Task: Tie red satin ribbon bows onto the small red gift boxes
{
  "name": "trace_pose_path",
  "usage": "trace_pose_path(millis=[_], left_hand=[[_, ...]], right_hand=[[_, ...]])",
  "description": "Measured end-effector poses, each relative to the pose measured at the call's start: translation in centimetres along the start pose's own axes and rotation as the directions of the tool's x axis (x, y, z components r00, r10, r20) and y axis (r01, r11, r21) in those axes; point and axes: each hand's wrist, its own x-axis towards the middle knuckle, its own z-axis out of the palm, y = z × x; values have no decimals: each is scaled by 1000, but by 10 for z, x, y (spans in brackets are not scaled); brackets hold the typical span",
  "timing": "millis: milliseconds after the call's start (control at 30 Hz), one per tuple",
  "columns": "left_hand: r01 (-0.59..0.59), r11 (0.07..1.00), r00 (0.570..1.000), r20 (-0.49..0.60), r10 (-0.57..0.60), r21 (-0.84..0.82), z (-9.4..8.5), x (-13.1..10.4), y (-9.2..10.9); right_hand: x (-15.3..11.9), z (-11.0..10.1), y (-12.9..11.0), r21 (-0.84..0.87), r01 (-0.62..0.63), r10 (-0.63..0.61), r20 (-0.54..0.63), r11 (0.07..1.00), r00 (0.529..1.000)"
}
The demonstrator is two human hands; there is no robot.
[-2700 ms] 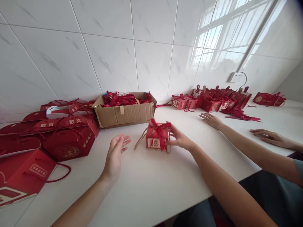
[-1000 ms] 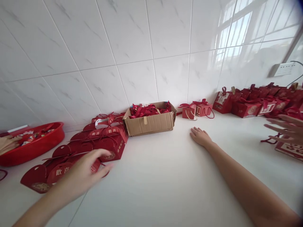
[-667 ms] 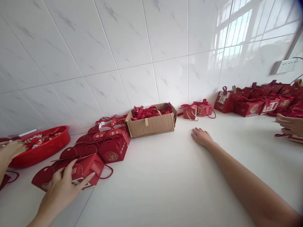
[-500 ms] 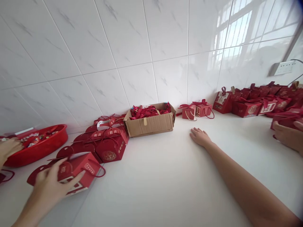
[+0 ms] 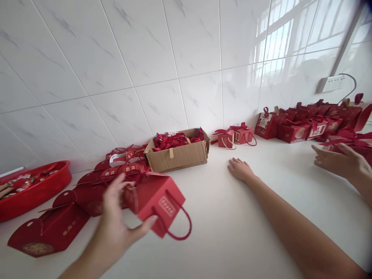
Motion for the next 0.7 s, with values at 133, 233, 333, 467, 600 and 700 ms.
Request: trace_pose_path(millis=[133, 233, 333, 467, 600, 700], left_hand=[[-164, 969, 937, 335, 95, 184, 67, 2, -19], [-95, 989, 900, 434, 39, 110, 93, 0, -14], [99, 993, 884, 463, -56, -68, 104, -1, 7], [423, 899, 778, 554, -297, -111, 106, -2, 26], [463, 884, 633, 675, -380, 64, 99, 3, 22], [350, 914, 585, 714, -384, 206, 91, 18, 18]], right_hand=[[2, 0, 0, 6, -5, 5, 5, 1000, 1000], [3, -1, 1, 9, -7, 7, 8, 1000, 1000], [3, -1, 1, 11, -9, 9, 14, 1000, 1000], [3, -2, 1, 18, -14, 14, 11, 1000, 1000], [3, -3, 0, 28, -15, 15, 1, 999, 1000], [3, -3, 0, 37, -15, 16, -13, 999, 1000]])
